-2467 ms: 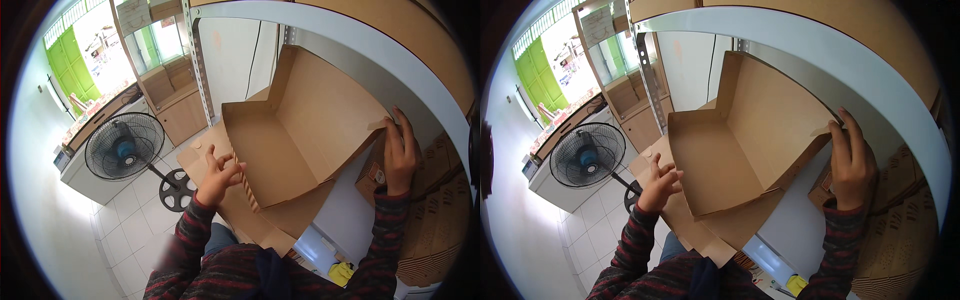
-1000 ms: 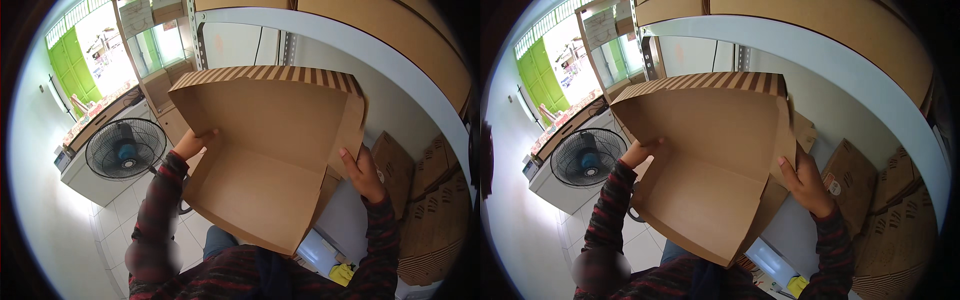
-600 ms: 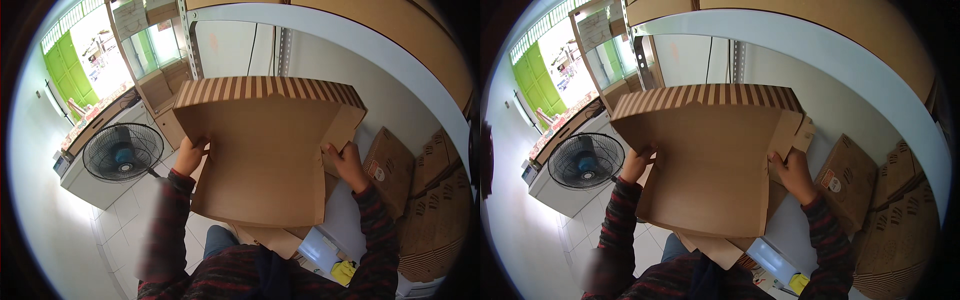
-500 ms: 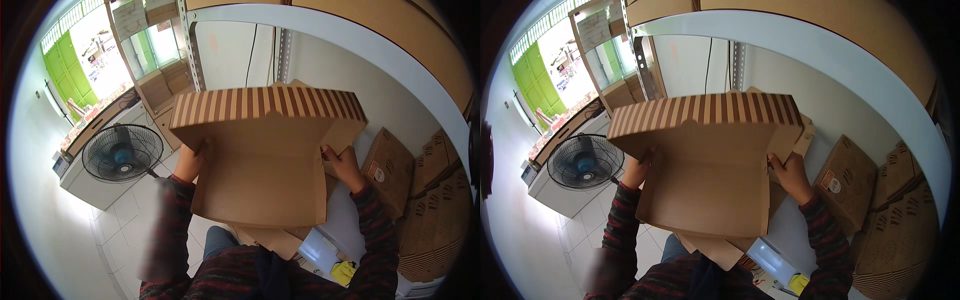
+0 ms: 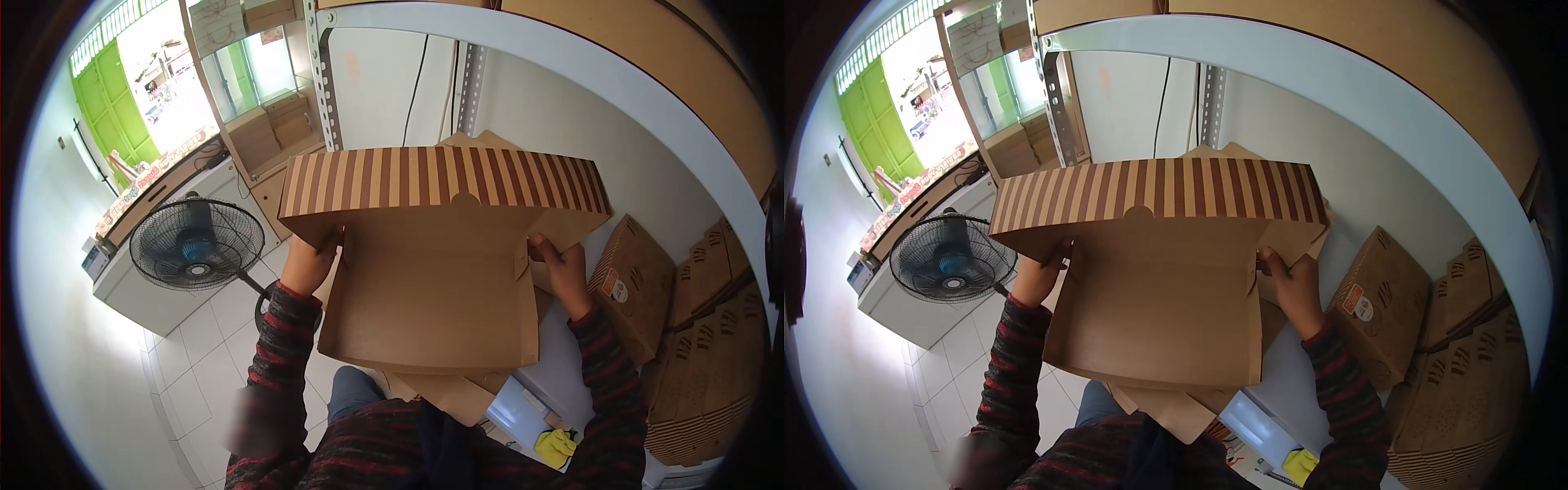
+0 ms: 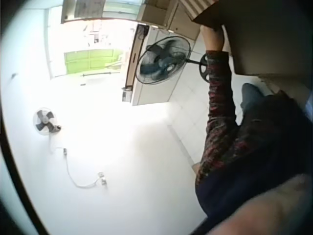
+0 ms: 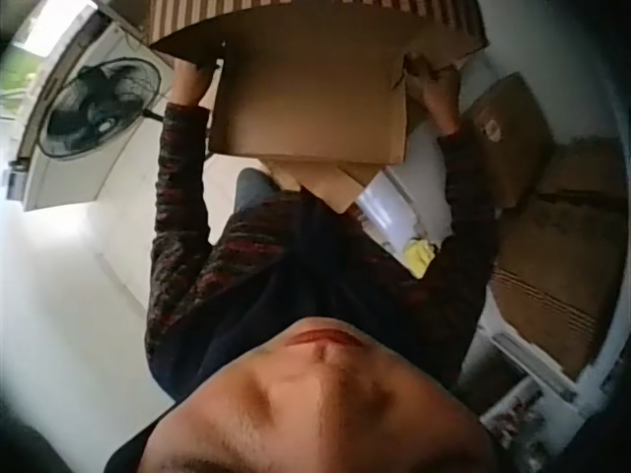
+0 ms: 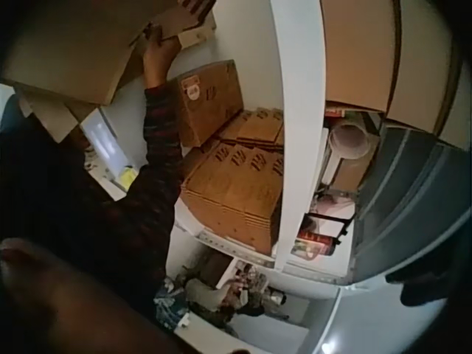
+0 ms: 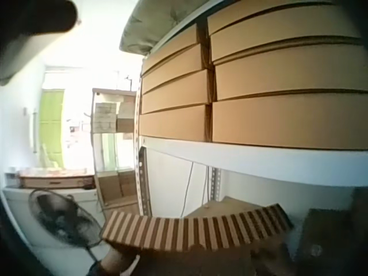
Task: The person assembles flat-packed cardboard boxes by hand. They fold the flaps, tuck the tabs into slots, and press the edges to form the box structure. The person repeats this process for multiple boxes, stacking the finished ones on a nearby shelf.
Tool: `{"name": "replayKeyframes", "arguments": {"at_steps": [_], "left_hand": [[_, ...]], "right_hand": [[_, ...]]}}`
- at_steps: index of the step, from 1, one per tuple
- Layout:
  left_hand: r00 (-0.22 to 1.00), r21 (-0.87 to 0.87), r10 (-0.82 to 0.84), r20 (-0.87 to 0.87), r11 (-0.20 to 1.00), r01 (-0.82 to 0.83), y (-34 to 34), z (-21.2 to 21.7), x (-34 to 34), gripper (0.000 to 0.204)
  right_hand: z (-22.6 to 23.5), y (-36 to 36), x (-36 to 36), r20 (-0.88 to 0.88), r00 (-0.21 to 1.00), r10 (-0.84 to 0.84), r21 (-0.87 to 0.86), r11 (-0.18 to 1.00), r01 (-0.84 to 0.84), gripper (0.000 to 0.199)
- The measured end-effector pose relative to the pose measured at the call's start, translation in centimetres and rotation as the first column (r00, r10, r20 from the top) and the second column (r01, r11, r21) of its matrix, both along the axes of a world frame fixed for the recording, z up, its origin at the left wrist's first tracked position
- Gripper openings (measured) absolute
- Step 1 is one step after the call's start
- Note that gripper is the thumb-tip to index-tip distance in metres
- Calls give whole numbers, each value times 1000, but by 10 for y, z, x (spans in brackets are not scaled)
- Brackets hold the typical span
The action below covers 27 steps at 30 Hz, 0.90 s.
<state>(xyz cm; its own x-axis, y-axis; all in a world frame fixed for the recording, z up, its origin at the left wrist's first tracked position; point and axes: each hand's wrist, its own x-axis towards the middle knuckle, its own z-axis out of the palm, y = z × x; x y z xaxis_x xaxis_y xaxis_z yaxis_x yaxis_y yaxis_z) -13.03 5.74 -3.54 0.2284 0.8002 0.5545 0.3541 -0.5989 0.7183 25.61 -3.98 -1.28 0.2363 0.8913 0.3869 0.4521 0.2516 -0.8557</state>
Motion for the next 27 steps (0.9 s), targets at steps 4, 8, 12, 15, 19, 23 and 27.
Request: {"name": "replayKeyframes", "arguments": {"at_steps": [4,8,12,15,19,23,27], "left_hand": [[997,-120,-58,43,991,63,-1,5,0,24],[997,-134,-62,41,989,67,6,-7,-5,25],[836,728,415,-358,685,-28,27,-41,-25,21],[857,581,225,-464,808,102,31,-32,-21,25],[902,282,-30,-430,945,166,24,-17,-15,33],[980,-117,-104,-168,989,85,13,-25,-10,51],[970,-62,-102,-221,994,91,0,-24,-17,55]], "right_hand": [[-2,1,3,-60,998,32,-32,999,-34,26],[-5,3,10,12,998,60,-57,997,-59,29],[-30,8,22,234,972,-5,121,992,-24,24],[-49,7,44,612,780,-131,242,970,-27,24],[-30,10,43,260,942,213,9,975,-223,27],[-19,14,46,185,922,340,-158,936,-314,36],[16,-2,34,586,752,300,-177,954,-243,56]]}}
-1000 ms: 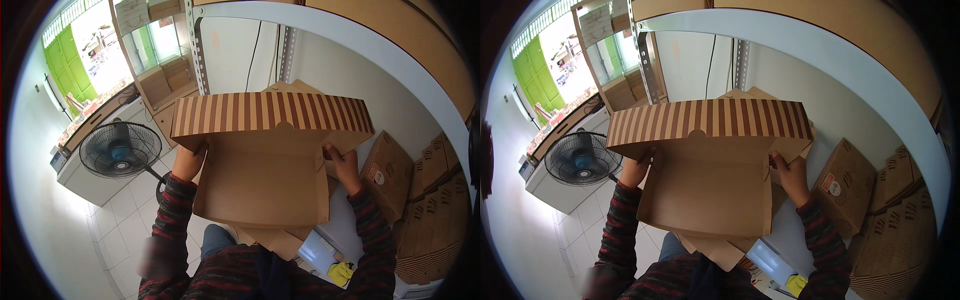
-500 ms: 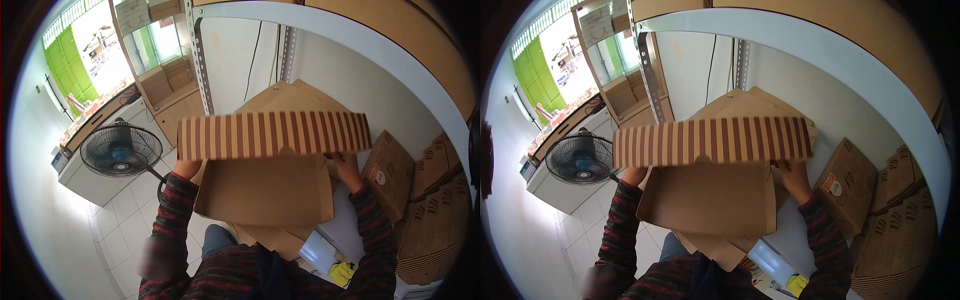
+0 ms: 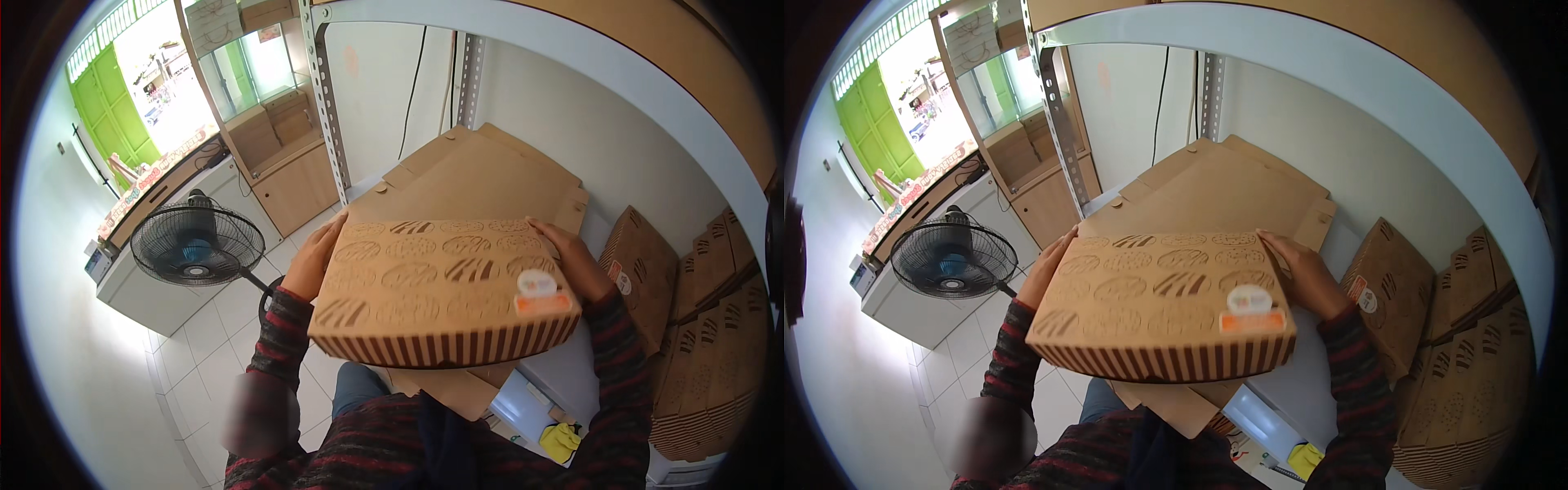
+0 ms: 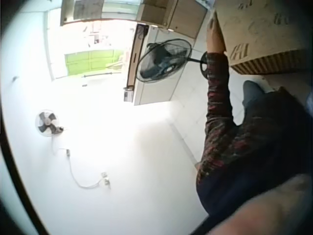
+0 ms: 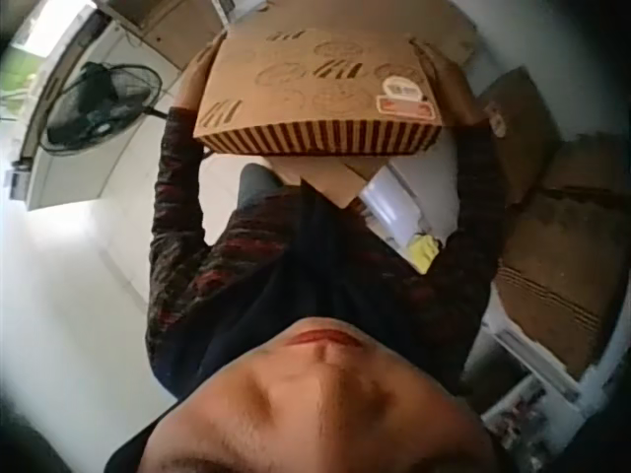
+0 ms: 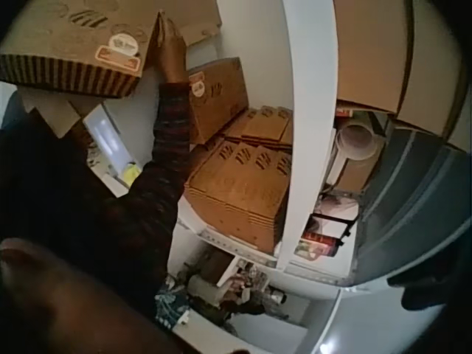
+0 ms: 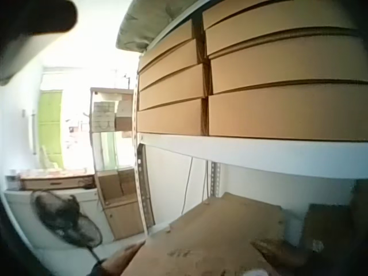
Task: The person assembles flat-packed cardboard boxes by hand. They fold the flaps, tuck the tabs into slots, and press the edges to form the box structure. The person repeats this process for multiple boxes, stacking the finished ones on a nearby shelf.
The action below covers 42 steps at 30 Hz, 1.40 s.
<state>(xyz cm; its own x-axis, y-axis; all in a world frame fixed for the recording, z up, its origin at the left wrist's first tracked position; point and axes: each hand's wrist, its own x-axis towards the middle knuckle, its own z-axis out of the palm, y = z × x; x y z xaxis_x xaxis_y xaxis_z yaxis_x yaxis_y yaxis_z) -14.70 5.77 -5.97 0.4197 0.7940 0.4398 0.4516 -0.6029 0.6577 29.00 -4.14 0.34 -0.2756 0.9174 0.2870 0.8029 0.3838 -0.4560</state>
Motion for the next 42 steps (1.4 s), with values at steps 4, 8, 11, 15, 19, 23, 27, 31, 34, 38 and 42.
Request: {"name": "replayKeyframes", "arguments": {"at_steps": [4,8,11,15,19,23,27,31,34,38,42], "left_hand": [[992,131,28,-119,991,-12,-38,11,-16,57],[979,-376,117,170,925,-45,-82,-5,-46,41],[921,-627,102,377,760,173,-113,-13,-67,52],[788,-590,-13,616,654,473,-141,-14,-49,94],[738,-476,-13,675,756,449,-139,3,-34,83],[798,-387,67,598,896,215,-118,16,-5,55],[825,-459,197,529,884,83,-91,8,15,46],[765,-509,277,581,857,77,-76,3,29,50],[667,-399,245,704,913,86,-74,-3,38,54],[564,-421,268,781,893,158,-72,1,47,83],[561,-424,185,807,843,332,-101,3,75,107]], "right_hand": [[34,-30,-4,294,951,-97,-55,992,118,66],[76,-68,-26,242,965,-98,-132,982,133,72],[110,-97,-49,155,988,24,-250,968,15,80],[110,-106,-79,295,947,125,-412,911,8,86],[92,-93,-85,228,973,46,-247,969,12,82],[79,-70,-70,252,967,-23,41,999,13,75],[60,-46,-58,205,977,-59,205,979,16,70],[38,-30,-45,264,964,-8,266,962,-64,70],[31,-27,-43,283,959,11,328,938,-108,71],[35,-31,-48,293,956,12,402,906,-134,70],[44,-46,-64,254,967,-34,438,895,-84,66]]}}
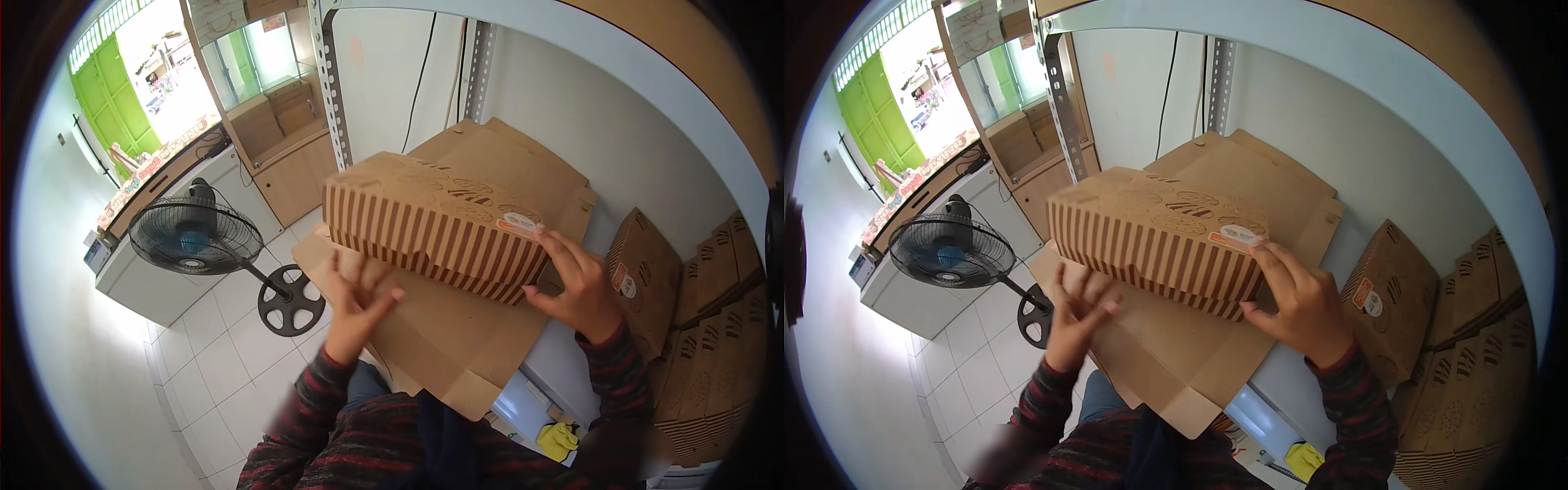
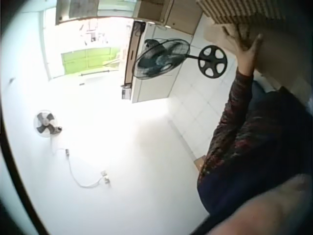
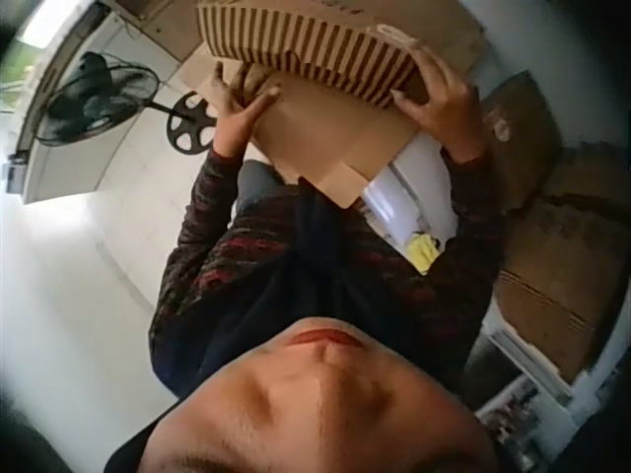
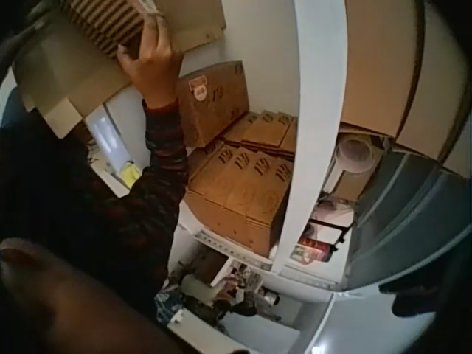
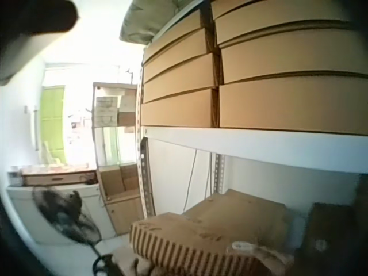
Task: The person assembles flat-packed cardboard boxes by hand. They fold the flaps, tuck the tabs into slots, and press the edges to form the box structure. The person repeats this process for multiple boxes, stacking the finished ones on a nearby shelf.
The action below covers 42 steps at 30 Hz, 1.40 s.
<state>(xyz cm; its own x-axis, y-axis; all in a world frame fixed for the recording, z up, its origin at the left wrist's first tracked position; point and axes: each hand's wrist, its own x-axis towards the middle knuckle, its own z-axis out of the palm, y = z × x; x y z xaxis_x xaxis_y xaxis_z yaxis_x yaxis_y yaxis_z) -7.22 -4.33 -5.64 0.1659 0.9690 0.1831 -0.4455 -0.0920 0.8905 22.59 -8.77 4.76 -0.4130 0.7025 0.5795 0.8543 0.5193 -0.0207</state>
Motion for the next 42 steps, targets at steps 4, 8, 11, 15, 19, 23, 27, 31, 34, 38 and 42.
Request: {"name": "replayKeyframes", "arguments": {"at_steps": [4,8,11,15,19,23,27,31,34,38,42], "left_hand": [[960,93,-185,-211,974,208,-47,-1,42,130],[963,236,-27,-267,967,93,-58,7,74,142],[977,103,11,-212,995,11,-58,1,83,139],[970,139,85,-227,989,-54,-56,-6,85,137],[934,155,141,-328,984,-94,-57,-17,86,138],[963,111,133,-236,988,-109,-54,-18,89,138],[943,150,68,-327,989,-19,-53,-19,82,128],[955,190,59,-292,982,-3,-53,-12,81,124],[995,129,-42,-85,990,53,-53,-7,86,123],[993,130,-106,-48,985,112,-55,3,85,116],[992,132,-123,22,984,119,-54,-1,87,114]], "right_hand": [[8,-24,-34,16,1000,-21,53,998,21,64],[6,-39,-51,78,997,4,82,997,-11,66],[1,-41,-57,112,993,18,70,997,-26,67],[4,-37,-54,68,997,30,89,995,-36,66],[4,-37,-55,63,997,54,87,994,-59,64],[2,-35,-57,65,995,70,106,991,-77,64],[5,-33,-51,36,999,40,153,987,-45,63],[7,-29,-48,28,1000,4,220,976,-10,61],[3,-28,-49,45,999,16,247,969,-27,59],[1,-29,-49,97,995,18,285,957,-45,56],[-2,-32,-53,226,974,-21,315,947,-53,55]]}}
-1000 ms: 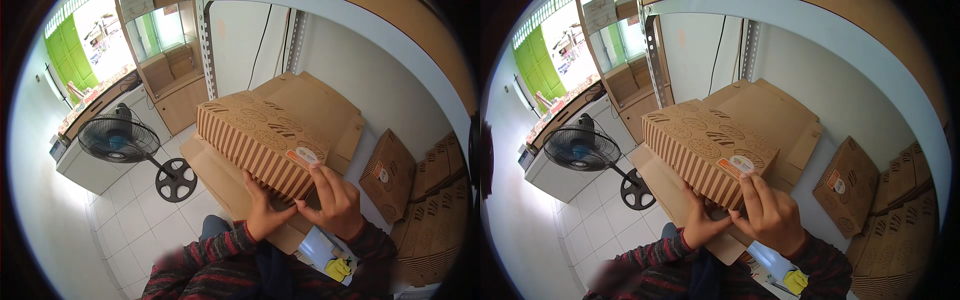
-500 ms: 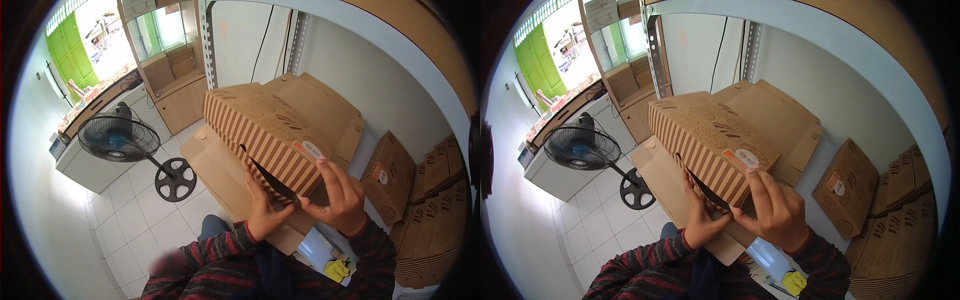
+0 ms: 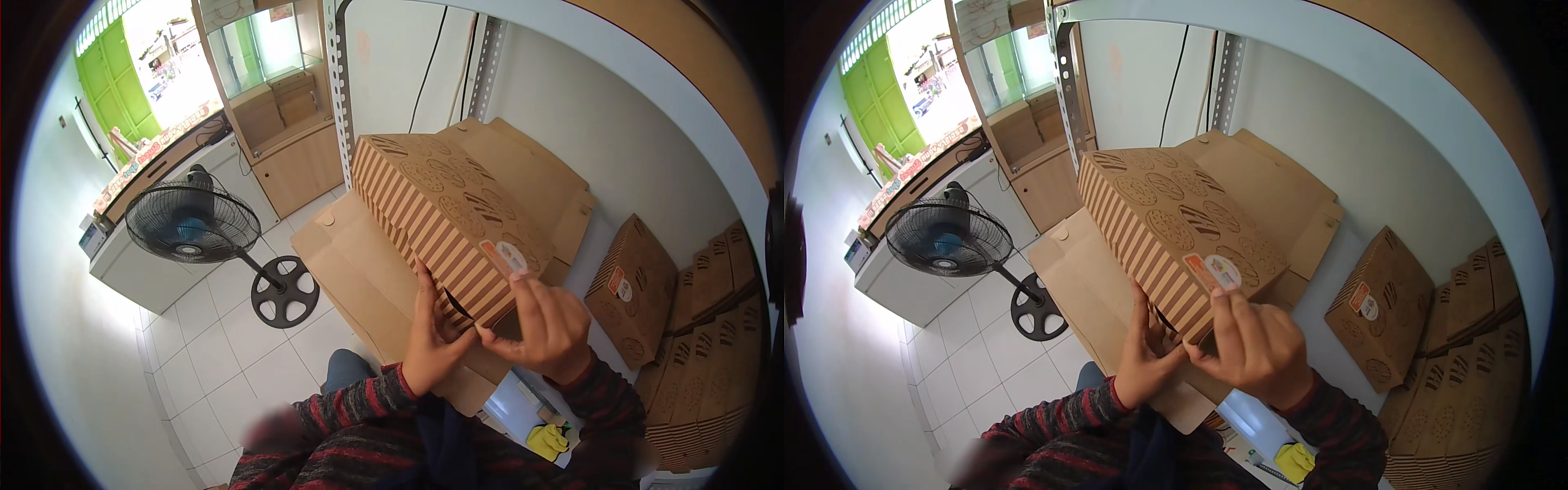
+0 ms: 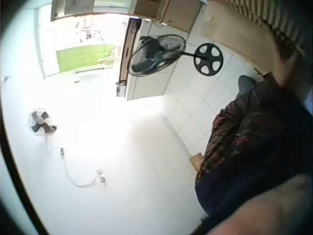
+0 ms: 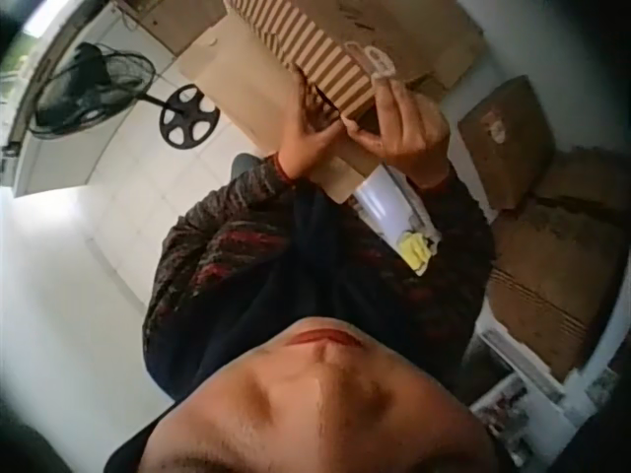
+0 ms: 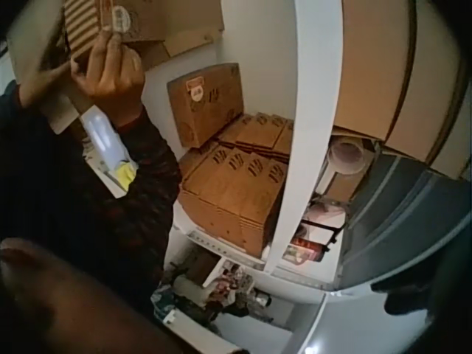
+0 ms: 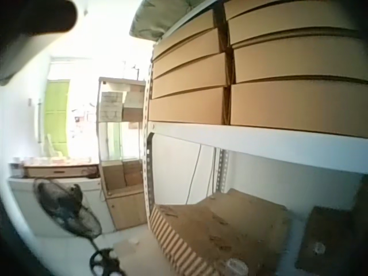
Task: The person assembles flat-packed cardboard boxes by hand. They fold the flaps, tuck the tabs into slots, and press the edges to form the box structure. The person repeats this process for multiple boxes, stacking the finished ones on a nearby shelf.
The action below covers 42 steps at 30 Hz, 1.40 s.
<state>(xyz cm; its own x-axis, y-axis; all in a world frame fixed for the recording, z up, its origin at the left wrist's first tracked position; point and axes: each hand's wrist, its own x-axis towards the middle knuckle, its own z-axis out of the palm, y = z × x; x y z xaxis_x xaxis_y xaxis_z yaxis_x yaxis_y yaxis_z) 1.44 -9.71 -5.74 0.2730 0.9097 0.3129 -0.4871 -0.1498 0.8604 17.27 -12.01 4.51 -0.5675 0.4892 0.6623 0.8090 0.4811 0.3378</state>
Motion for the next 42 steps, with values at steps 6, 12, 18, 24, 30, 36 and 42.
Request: {"name": "replayKeyframes", "arguments": {"at_steps": [6,12,18,24,30,36,42], "left_hand": [[994,-127,-108,7,986,108,0,-2,-6,107],[940,83,-134,-313,982,167,9,-24,-12,102],[997,-22,-56,-60,998,55,4,-13,-10,93],[853,-411,-235,465,797,443,20,-8,-33,84],[916,-531,-220,334,759,376,40,11,-43,47],[967,-448,-110,231,870,206,37,14,-45,45],[933,-273,-129,336,935,228,42,21,-52,52]], "right_hand": [[-15,5,-4,26,999,20,26,999,-20,52],[-14,2,-6,-28,999,20,34,999,-19,49],[-23,4,-10,16,1000,15,31,999,-15,46],[-27,5,-9,90,994,55,31,998,-58,37],[-37,6,-11,175,978,114,75,989,-128,30],[-41,5,-5,-239,957,165,-55,982,-183,72],[-26,33,-5,-920,390,-45,-184,928,-325,93]]}}
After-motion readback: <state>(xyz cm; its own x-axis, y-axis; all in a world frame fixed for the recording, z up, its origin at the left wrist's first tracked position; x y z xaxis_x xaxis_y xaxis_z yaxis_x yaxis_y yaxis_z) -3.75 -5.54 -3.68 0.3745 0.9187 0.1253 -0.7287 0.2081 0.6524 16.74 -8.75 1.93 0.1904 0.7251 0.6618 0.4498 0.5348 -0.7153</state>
